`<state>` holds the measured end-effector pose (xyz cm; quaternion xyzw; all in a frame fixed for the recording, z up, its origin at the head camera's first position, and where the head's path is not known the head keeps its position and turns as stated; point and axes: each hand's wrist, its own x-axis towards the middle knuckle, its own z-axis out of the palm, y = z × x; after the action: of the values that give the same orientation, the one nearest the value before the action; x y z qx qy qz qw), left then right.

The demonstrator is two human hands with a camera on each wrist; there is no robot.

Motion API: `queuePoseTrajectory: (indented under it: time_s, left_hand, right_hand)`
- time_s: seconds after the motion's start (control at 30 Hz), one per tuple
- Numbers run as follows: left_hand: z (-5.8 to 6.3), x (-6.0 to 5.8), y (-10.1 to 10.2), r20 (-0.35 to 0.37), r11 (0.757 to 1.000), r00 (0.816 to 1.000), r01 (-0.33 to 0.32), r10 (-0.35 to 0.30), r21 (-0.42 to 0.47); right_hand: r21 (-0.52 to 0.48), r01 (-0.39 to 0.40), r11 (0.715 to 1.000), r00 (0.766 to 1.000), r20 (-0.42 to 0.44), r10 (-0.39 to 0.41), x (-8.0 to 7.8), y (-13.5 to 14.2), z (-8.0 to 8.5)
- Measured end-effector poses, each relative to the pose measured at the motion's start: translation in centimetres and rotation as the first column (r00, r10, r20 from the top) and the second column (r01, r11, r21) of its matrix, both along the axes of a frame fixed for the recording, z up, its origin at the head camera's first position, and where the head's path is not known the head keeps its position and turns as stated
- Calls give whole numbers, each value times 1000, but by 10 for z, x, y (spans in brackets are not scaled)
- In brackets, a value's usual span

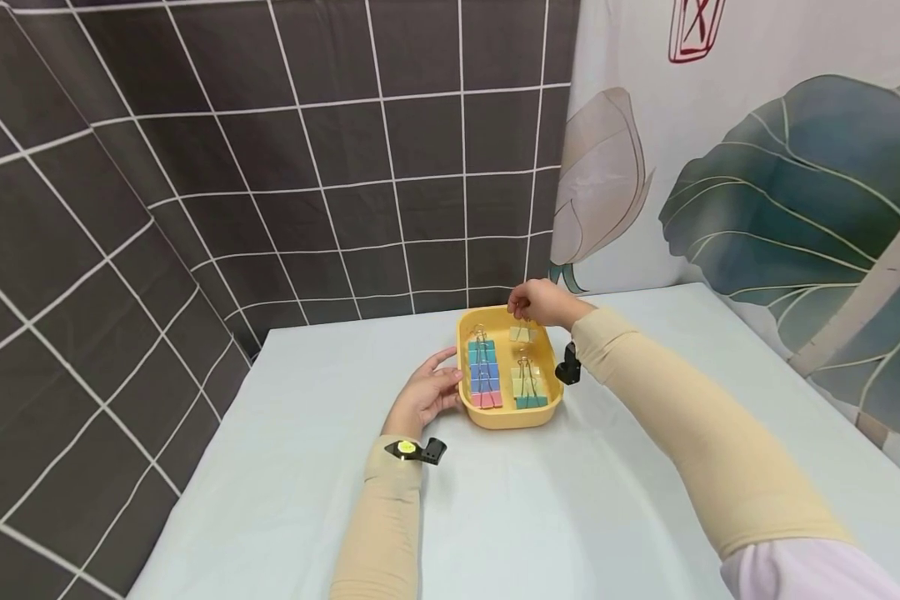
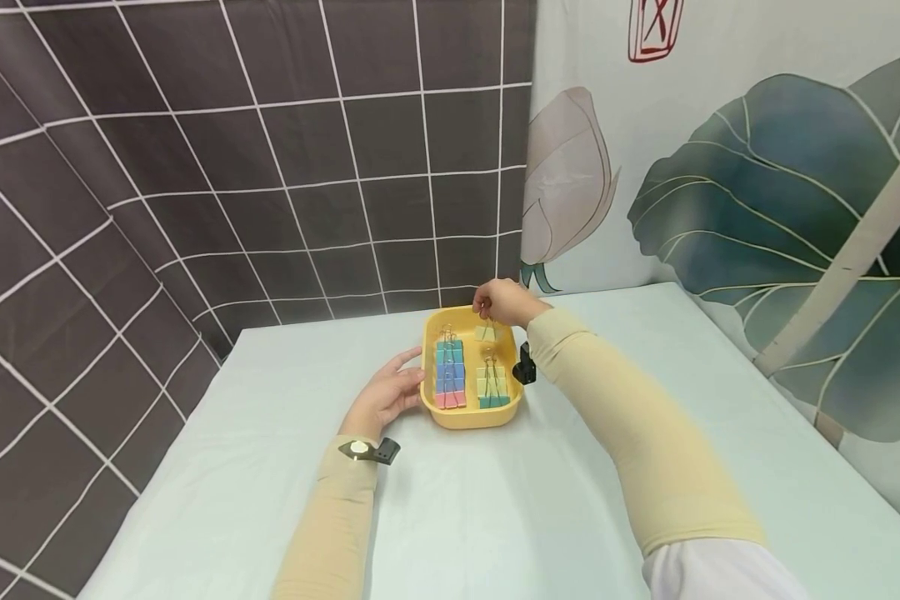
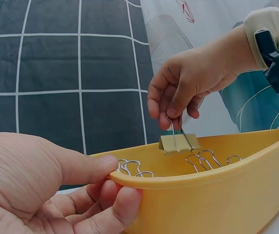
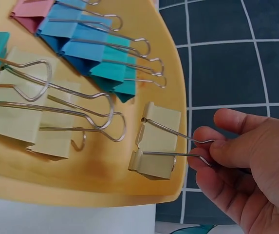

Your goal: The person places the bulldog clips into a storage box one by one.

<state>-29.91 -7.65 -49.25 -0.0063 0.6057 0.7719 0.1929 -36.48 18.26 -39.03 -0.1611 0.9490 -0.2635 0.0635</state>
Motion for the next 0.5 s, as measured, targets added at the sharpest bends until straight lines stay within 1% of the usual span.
queuePoseTrajectory:
  time_s: [0.1, 0.33, 0.5]
  left_hand:
    - [1, 0, 0, 5, 1000, 1000, -2, 2, -1]
    - [0, -1, 0, 9, 1000, 1000, -6, 6, -1]
    - [0, -2, 0, 13, 1000, 1000, -7, 7, -1]
  right_hand:
    - [14, -6, 1000, 1000, 20, 6, 1, 0, -4]
    - [76, -67, 995, 998, 18, 66, 2, -1, -13]
    - [70, -75, 995, 996, 46, 72, 3, -2, -14]
